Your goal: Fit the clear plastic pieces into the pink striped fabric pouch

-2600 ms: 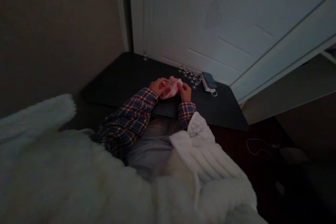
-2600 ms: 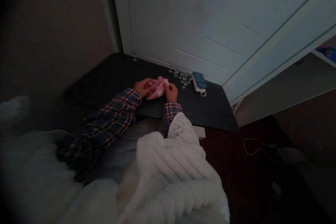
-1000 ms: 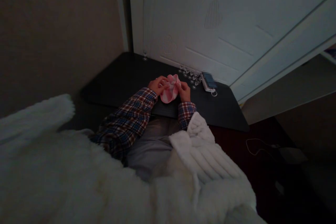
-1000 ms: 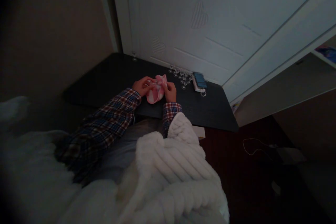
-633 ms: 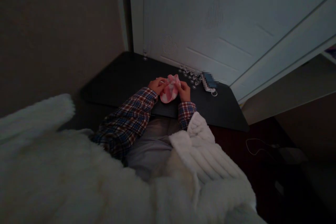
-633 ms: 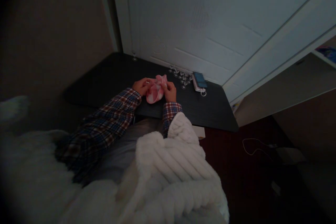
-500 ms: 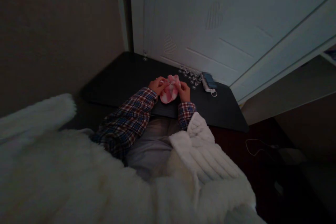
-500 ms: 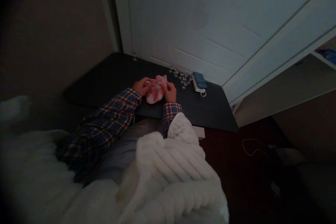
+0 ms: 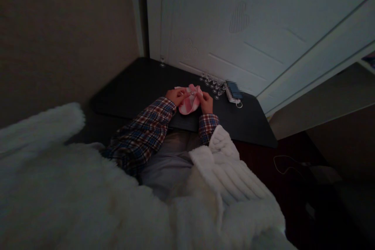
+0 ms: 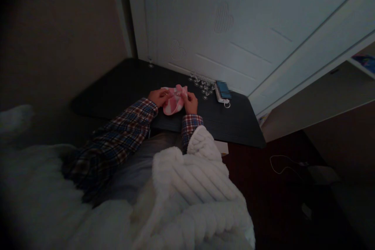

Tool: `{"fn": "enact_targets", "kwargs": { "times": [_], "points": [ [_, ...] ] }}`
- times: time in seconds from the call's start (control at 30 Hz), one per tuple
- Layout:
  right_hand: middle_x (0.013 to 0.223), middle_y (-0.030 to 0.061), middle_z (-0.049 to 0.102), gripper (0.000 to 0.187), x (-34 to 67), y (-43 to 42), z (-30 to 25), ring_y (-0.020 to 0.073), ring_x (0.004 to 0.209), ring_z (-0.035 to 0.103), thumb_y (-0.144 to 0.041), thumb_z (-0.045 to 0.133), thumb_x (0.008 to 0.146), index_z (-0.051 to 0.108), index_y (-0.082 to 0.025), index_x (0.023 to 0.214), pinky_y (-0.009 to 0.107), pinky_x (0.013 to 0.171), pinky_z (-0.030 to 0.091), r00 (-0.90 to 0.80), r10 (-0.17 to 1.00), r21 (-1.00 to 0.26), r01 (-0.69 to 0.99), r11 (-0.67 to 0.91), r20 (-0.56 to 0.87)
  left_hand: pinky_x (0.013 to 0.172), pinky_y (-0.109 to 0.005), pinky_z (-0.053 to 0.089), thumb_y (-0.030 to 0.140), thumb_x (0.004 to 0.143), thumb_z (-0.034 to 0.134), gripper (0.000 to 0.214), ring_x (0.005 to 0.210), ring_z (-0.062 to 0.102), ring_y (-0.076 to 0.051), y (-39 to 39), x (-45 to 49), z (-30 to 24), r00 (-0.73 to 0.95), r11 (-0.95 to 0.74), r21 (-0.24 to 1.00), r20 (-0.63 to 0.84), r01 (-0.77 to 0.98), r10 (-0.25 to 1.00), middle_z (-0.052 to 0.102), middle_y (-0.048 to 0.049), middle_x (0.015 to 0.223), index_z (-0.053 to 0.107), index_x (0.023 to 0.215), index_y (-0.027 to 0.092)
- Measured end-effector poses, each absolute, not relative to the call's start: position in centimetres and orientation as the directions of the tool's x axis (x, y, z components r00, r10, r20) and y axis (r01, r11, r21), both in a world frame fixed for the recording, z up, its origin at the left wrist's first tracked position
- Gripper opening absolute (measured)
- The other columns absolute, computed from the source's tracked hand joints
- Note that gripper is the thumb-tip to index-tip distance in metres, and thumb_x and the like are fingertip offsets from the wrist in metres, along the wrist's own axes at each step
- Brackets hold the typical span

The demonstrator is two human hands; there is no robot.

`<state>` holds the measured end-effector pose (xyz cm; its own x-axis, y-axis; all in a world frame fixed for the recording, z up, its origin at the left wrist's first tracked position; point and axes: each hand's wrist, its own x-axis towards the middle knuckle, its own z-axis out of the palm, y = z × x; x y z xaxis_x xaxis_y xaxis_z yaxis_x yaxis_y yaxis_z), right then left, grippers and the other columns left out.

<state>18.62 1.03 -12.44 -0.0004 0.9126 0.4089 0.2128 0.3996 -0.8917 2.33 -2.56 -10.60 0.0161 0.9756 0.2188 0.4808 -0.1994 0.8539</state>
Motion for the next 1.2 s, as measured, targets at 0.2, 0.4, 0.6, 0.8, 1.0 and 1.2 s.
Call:
{"fn": "enact_targets", "kwargs": {
  "times": [0.2, 0.4, 0.6, 0.8, 1.0, 1.2],
  "points": [
    [0.076, 0.0009, 0.060, 0.034, 18.50, 0.77, -12.20, 0.0130, 0.073, 0.052, -0.047, 0.058, 0.068, 0.064, -0.015, 0.078, 0.027, 0.072, 0.043, -0.015, 0.914, -0.891, 0.218, 0.399, 0.406, 0.050, -0.024, 0.034, 0.050, 0.077, 0.046, 0.040, 0.050, 0.051, -0.014, -2.19, 1.82, -10.61, -0.024, -0.182, 0.789, 0.241, 0.587, 0.970, 0.051, -0.0003, 0.043, 0.062, 0.062, 0.017],
    [0.076, 0.0010, 0.060, 0.032, 18.41, 0.71, -12.19, 0.0132, 0.072, 0.053, -0.046, 0.059, 0.067, 0.065, -0.016, 0.078, 0.027, 0.071, 0.043, -0.007, 0.915, -0.891, 0.225, 0.394, 0.403, 0.047, -0.022, 0.039, 0.046, 0.077, 0.049, 0.034, 0.044, 0.051, -0.011, -2.71, 2.25, -10.34, 0.008, -0.197, 0.877, 0.216, 0.438, 0.976, 0.057, 0.0014, 0.056, 0.059, 0.092, 0.017],
    [0.079, 0.0026, 0.061, 0.034, 18.73, 1.15, -12.68, 0.0141, 0.074, 0.053, -0.045, 0.057, 0.069, 0.065, -0.015, 0.080, 0.029, 0.073, 0.043, 0.016, 0.914, -0.888, 0.245, 0.388, 0.404, 0.044, -0.020, 0.041, 0.035, 0.074, 0.055, 0.033, 0.044, 0.052, -0.009, -2.86, 2.34, -10.52, 0.075, -0.284, 0.871, 0.278, 0.400, 0.958, 0.061, 0.0010, 0.071, 0.051, 0.104, 0.020],
    [0.078, 0.0021, 0.060, 0.034, 18.78, 1.54, -13.05, 0.0134, 0.073, 0.052, -0.046, 0.056, 0.070, 0.065, -0.014, 0.080, 0.028, 0.072, 0.043, 0.010, 0.906, -0.879, 0.250, 0.407, 0.422, 0.049, -0.022, 0.043, 0.037, 0.073, 0.056, 0.032, 0.046, 0.054, -0.012, -2.66, 2.41, -10.53, 0.044, -0.235, 0.860, 0.241, 0.454, 0.969, 0.058, 0.0028, 0.057, 0.055, 0.098, 0.018],
    [0.078, 0.0022, 0.060, 0.035, 18.75, 1.44, -12.84, 0.0137, 0.073, 0.052, -0.046, 0.056, 0.070, 0.065, -0.014, 0.080, 0.027, 0.072, 0.042, -0.012, 0.900, -0.869, 0.254, 0.425, 0.437, 0.050, -0.021, 0.037, 0.049, 0.076, 0.048, 0.036, 0.049, 0.052, -0.012, -2.43, 2.13, -10.51, 0.018, -0.252, 0.776, 0.296, 0.578, 0.955, 0.054, 0.0016, 0.049, 0.059, 0.070, 0.016],
    [0.077, 0.0017, 0.060, 0.035, 18.62, 1.19, -12.55, 0.0135, 0.072, 0.053, -0.047, 0.056, 0.070, 0.066, -0.015, 0.079, 0.027, 0.072, 0.042, -0.033, 0.902, -0.866, 0.267, 0.424, 0.431, 0.048, -0.022, 0.034, 0.052, 0.078, 0.043, 0.043, 0.048, 0.049, -0.011, -2.44, 2.04, -10.28, 0.001, -0.213, 0.760, 0.268, 0.614, 0.963, 0.053, 0.0003, 0.048, 0.059, 0.061, 0.016]
  ]
}}
